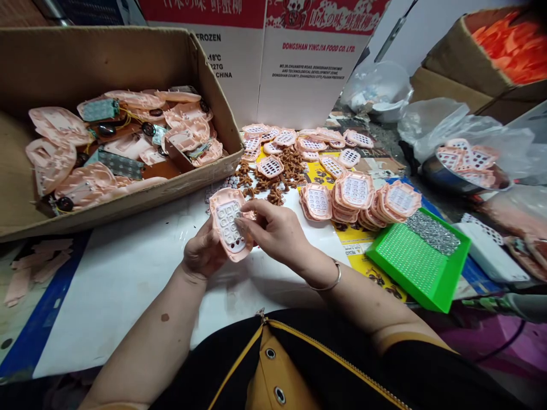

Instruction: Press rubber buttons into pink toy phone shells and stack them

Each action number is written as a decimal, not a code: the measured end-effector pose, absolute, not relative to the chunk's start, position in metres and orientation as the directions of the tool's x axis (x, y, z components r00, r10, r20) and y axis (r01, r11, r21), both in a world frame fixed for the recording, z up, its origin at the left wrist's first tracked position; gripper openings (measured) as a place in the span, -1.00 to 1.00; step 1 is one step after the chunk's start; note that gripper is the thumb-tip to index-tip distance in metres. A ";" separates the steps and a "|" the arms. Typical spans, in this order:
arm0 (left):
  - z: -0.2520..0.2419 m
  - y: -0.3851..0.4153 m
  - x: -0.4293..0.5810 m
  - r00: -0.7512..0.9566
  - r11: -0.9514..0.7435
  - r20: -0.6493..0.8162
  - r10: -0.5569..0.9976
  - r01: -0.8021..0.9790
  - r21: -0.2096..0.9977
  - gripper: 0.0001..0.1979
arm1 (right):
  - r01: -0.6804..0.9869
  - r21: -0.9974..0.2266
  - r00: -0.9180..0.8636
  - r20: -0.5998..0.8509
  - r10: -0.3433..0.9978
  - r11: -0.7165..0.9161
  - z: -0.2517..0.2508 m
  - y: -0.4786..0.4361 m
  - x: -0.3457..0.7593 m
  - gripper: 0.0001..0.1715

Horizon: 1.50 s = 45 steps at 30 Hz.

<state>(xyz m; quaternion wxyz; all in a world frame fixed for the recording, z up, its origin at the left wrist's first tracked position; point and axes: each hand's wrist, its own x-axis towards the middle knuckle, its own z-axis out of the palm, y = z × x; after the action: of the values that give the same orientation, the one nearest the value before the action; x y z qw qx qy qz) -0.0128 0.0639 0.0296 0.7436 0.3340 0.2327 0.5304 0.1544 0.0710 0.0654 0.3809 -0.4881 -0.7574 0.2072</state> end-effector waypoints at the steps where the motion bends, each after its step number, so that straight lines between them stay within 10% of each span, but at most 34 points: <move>1: 0.031 0.064 -0.012 0.318 0.214 0.002 0.948 -0.641 0.737 -0.23 | 0.603 -0.614 -0.256 0.456 0.852 0.510 0.064 0.070 0.155 -0.74; 7: 0.035 0.064 -0.010 0.301 0.238 -0.043 0.953 -0.651 0.720 -0.11 | 0.565 -0.135 -0.581 0.636 0.508 0.814 0.053 0.065 0.156 -0.45; 19: 0.033 0.064 -0.011 0.196 0.139 0.001 0.981 -0.698 0.702 -0.12 | 0.521 0.062 -0.715 0.576 0.396 0.851 0.039 0.059 0.161 -0.16; 37: 0.027 0.060 -0.007 0.266 0.230 -0.058 0.962 -0.680 0.696 -0.18 | 0.532 -0.032 -0.741 0.466 0.484 0.846 0.048 0.065 0.160 0.02; 45: 0.049 0.070 -0.020 0.161 0.043 0.106 0.981 -0.720 0.693 -0.10 | 0.748 -0.286 -0.409 0.511 0.756 0.598 0.060 0.074 0.231 -0.49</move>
<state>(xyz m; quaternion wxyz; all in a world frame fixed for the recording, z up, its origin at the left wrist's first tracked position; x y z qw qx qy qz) -0.0203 0.0698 0.0487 0.6923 0.3179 0.2057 0.6143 0.2311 0.0738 0.0600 0.3078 -0.4481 -0.8393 0.0061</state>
